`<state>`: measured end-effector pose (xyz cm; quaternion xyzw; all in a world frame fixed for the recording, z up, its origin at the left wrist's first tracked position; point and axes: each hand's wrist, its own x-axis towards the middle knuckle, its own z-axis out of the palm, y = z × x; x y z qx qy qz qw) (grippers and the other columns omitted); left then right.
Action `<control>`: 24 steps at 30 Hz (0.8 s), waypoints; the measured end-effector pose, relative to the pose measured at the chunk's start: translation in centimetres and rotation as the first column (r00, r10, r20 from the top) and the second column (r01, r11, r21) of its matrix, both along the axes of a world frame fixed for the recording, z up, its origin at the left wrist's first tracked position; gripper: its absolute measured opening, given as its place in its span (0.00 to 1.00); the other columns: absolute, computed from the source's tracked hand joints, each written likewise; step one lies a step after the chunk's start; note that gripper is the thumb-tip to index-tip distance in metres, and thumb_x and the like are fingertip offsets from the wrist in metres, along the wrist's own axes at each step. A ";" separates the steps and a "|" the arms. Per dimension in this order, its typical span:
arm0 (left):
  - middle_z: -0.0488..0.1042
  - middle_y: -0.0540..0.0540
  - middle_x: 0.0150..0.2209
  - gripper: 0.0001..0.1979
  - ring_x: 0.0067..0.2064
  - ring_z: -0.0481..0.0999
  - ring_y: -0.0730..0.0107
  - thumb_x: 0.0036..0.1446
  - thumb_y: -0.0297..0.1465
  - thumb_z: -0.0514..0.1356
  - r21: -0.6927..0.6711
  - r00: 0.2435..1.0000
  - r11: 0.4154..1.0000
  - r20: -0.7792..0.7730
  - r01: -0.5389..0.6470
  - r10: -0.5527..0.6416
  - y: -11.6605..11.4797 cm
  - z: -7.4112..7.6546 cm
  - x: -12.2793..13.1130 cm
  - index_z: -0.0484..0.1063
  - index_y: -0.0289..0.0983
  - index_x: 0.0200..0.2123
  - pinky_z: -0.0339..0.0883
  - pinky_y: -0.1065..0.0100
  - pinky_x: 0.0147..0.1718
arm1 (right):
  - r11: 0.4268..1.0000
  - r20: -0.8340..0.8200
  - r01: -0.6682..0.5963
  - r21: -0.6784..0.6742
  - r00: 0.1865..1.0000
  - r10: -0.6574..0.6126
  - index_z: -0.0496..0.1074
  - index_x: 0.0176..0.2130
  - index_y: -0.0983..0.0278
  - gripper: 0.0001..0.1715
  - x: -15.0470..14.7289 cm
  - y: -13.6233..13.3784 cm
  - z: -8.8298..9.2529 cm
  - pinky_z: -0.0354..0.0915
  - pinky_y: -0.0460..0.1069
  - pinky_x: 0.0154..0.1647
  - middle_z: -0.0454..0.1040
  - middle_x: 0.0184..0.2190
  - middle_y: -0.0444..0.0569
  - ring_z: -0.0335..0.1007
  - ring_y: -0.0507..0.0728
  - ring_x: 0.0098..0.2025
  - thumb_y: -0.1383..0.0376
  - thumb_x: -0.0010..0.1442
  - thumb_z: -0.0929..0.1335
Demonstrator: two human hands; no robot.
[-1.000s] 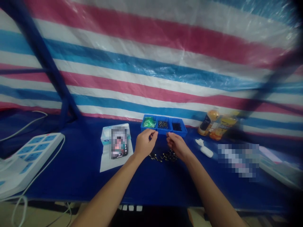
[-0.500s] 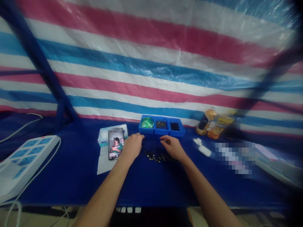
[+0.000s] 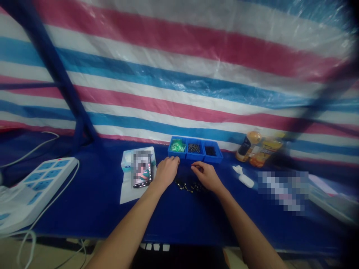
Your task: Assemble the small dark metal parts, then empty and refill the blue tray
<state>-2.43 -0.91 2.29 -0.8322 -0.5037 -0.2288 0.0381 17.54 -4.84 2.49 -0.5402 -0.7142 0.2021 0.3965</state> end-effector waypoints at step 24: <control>0.75 0.47 0.42 0.16 0.39 0.74 0.69 0.60 0.34 0.60 0.012 0.761 0.936 0.578 0.352 -0.294 -1.8 1.2 2.3 0.70 0.41 0.52 0.69 0.66 0.40 | 0.965 -0.527 -0.149 -0.217 0.850 0.013 0.67 0.25 0.63 0.21 0.5 1.1 -0.3 0.56 0.48 0.29 0.68 0.23 0.44 0.60 0.52 0.25 0.50 0.57 0.67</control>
